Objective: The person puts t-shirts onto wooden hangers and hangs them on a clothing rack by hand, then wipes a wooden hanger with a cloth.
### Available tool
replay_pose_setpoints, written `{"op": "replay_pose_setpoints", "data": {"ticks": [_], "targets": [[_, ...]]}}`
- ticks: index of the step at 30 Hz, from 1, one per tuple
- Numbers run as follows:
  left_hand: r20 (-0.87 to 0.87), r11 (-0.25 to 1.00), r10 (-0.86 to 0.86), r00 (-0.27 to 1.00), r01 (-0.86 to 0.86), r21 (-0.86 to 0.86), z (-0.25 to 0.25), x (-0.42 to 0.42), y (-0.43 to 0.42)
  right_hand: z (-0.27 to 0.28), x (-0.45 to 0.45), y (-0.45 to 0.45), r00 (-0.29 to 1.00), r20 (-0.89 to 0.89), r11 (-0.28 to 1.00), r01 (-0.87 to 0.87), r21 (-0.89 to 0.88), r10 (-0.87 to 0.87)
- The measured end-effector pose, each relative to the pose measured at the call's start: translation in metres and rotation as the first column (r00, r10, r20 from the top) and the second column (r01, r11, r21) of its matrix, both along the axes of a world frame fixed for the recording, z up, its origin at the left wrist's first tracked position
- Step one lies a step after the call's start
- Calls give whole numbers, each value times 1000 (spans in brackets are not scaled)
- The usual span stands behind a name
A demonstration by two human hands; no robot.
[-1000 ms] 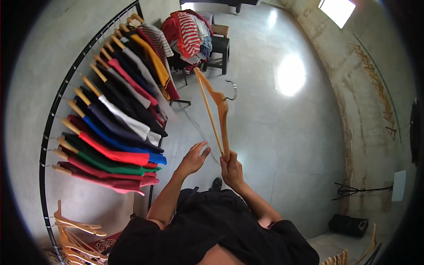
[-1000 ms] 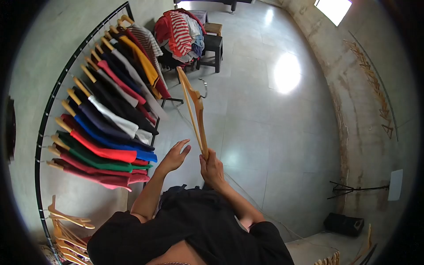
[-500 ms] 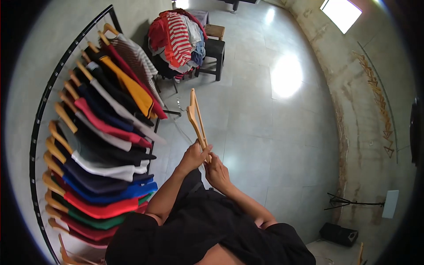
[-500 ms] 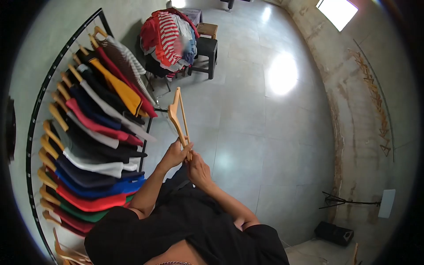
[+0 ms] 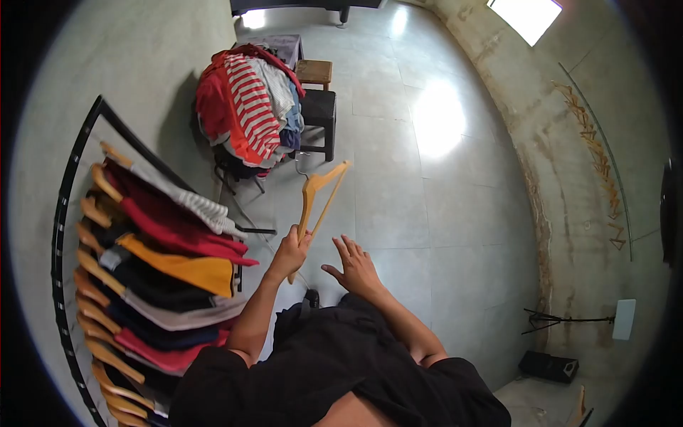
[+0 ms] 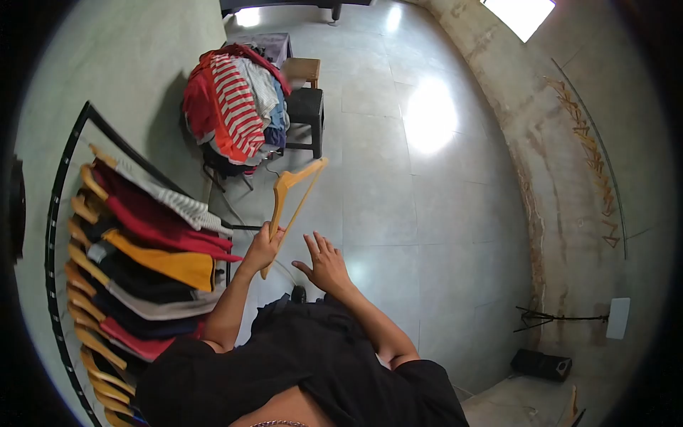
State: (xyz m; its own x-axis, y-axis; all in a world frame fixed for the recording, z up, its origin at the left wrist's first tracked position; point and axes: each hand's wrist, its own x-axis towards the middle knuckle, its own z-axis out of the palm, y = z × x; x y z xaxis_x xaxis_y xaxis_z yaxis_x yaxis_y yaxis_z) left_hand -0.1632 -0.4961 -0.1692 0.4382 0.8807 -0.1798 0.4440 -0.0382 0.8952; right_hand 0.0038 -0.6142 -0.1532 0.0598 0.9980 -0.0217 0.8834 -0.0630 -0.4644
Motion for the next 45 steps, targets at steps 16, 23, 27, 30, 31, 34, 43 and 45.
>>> {"op": "replay_pose_setpoints", "data": {"ticks": [16, 23, 27, 30, 31, 34, 43, 45], "targets": [[-67, 989, -74, 995, 64, -137, 30, 168, 229, -17, 220, 262, 999, 23, 999, -46, -15, 46], [49, 993, -66, 997, 70, -99, 45, 183, 308, 21, 280, 392, 980, 76, 981, -189, 48, 185], [60, 968, -49, 997, 62, -245, 62, 185, 343, 7, 294, 443, 953, 149, 962, -271, 30, 264], [95, 975, -62, 994, 81, -209, 50, 181, 380, -3, 293, 477, 955, 140, 960, -271, 69, 260], [96, 983, -71, 993, 86, -164, 36, 180, 394, -5, 291, 489, 957, 137, 959, -270, 84, 257], [-144, 997, -77, 987, 76, -16, 30, 180, 433, 1, 284, 521, 955, 146, 956, -274, 106, 258], [-177, 969, 93, 980, -48, 243, 36, 156, 591, 30, 209, 652, 901, 216, 878, -421, 228, 375], [-99, 989, 106, 989, -95, 110, 43, 128, 624, 36, 193, 684, 880, 198, 834, -473, 283, 432]]}}
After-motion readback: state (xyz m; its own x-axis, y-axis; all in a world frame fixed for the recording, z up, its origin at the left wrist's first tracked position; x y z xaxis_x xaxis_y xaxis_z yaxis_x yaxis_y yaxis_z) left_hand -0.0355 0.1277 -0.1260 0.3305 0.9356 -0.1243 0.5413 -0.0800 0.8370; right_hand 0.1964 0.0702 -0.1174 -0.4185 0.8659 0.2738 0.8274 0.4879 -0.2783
